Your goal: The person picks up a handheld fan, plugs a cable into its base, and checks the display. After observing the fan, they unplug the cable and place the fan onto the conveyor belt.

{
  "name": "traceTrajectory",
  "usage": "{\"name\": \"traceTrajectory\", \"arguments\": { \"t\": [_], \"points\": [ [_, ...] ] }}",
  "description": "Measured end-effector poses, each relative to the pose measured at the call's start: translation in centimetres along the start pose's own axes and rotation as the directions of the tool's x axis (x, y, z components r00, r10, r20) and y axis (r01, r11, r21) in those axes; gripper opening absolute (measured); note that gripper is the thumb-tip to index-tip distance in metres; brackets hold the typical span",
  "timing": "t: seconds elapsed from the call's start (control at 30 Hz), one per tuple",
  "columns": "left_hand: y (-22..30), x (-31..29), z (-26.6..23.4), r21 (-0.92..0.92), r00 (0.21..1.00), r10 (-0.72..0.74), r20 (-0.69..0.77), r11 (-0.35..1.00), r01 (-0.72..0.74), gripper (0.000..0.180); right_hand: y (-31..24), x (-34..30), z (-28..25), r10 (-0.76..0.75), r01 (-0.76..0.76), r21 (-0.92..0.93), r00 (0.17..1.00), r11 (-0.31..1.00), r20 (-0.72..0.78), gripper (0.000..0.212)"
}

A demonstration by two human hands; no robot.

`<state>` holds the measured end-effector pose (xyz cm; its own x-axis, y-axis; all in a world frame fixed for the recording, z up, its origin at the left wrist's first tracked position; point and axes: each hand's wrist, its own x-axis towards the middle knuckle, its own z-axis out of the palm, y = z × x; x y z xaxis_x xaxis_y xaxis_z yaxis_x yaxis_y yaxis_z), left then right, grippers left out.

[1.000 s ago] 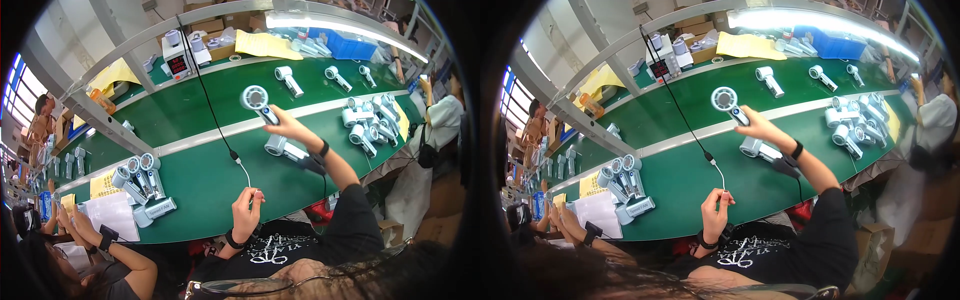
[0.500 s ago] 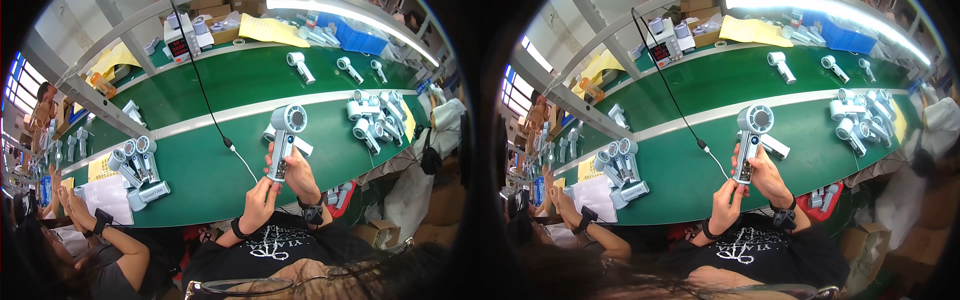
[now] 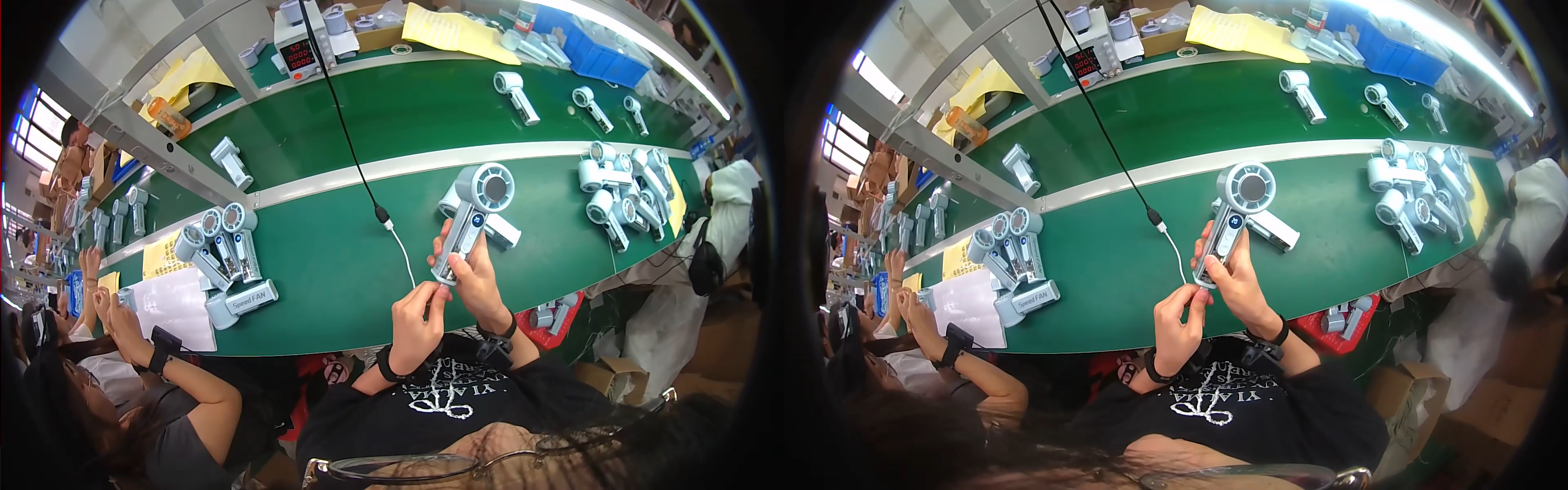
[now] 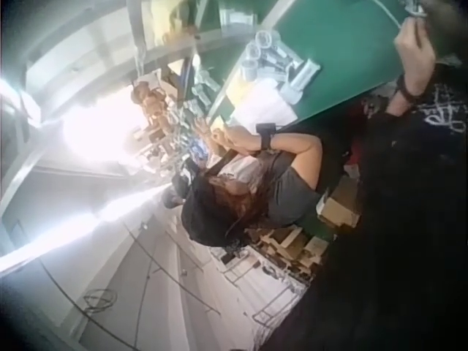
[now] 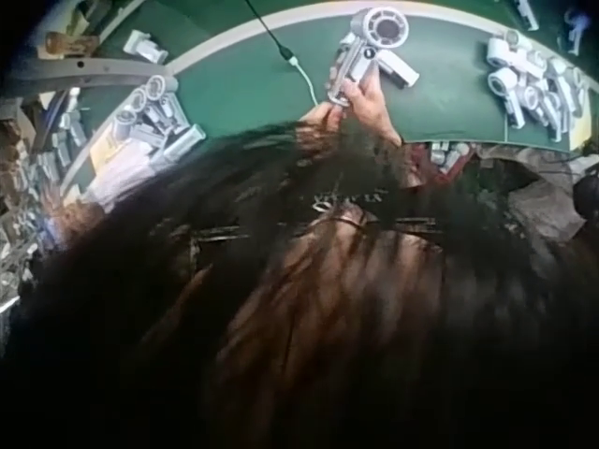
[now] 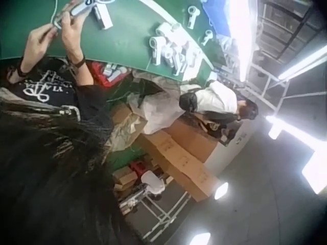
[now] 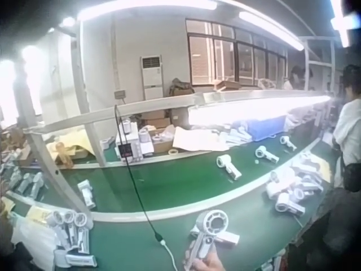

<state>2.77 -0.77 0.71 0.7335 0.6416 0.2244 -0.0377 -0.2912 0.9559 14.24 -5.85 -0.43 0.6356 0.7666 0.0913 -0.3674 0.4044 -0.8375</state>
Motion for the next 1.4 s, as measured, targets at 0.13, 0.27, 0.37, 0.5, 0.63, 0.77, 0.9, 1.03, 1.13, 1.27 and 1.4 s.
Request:
{"name": "traceTrajectory", "arguments": {
  "t": [0.13,0.27,0.37,0.5,0.63,0.77,0.9,1.03,1.13,1.27,1.4],
  "points": [
    [-0.5,0.0,-0.3,-0.008,0.999,-0.04,0.006,0.999,0.04,0.019,0.4,0.0,0.2,-0.147,0.16,-0.172,0.986,0.972,0.082,0.052],
    [-0.6,0.1,-1.0,-0.109,0.986,-0.122,0.112,0.985,0.134,0.017,0.5,-0.1,0.2,-0.132,0.14,-0.111,0.989,0.984,0.073,0.053],
    [-0.9,0.3,-1.3,-0.168,0.972,-0.142,0.188,0.97,0.174,0.01,0.1,0.0,0.0,-0.109,0.122,-0.145,0.99,0.982,0.091,0.058],
    [-1.2,0.3,-1.3,-0.187,0.97,-0.13,0.203,0.968,0.169,0.01,-0.3,0.2,0.0,-0.09,0.108,-0.151,0.989,0.983,0.121,0.059],
    [-1.7,0.2,-1.6,-0.173,0.968,-0.13,0.216,0.97,0.169,0.01,-0.3,0.1,0.4,-0.082,0.099,-0.159,0.991,0.982,0.11,0.06],
    [-1.8,0.1,-1.8,-0.16,0.967,-0.145,0.21,0.971,0.18,0.01,-0.3,-0.1,0.7,-0.069,0.084,-0.159,0.993,0.984,0.101,0.059],
    [-1.6,0.2,-2.0,-0.147,0.969,-0.143,0.202,0.974,0.174,0.01,-0.2,-0.1,0.9,-0.076,0.091,-0.149,0.992,0.985,0.099,0.059],
    [-1.5,0.3,-2.0,-0.138,0.972,-0.135,0.19,0.977,0.163,0.01,-0.3,0.0,0.9,-0.07,0.087,-0.16,0.992,0.983,0.108,0.059],
    [-1.6,0.4,-2.0,-0.129,0.975,-0.125,0.183,0.98,0.15,0.01,-0.4,0.1,0.9,-0.061,0.077,-0.159,0.993,0.984,0.104,0.06],
    [-1.6,0.4,-2.1,-0.128,0.977,-0.123,0.172,0.981,0.146,0.01,-0.3,0.2,0.9,-0.06,0.077,-0.167,0.993,0.983,0.105,0.06],
    [-1.3,0.5,-2.4,-0.116,0.982,-0.118,0.146,0.984,0.135,0.01,-0.4,0.4,1.2,-0.059,0.074,-0.169,0.994,0.983,0.093,0.058]
  ]
}}
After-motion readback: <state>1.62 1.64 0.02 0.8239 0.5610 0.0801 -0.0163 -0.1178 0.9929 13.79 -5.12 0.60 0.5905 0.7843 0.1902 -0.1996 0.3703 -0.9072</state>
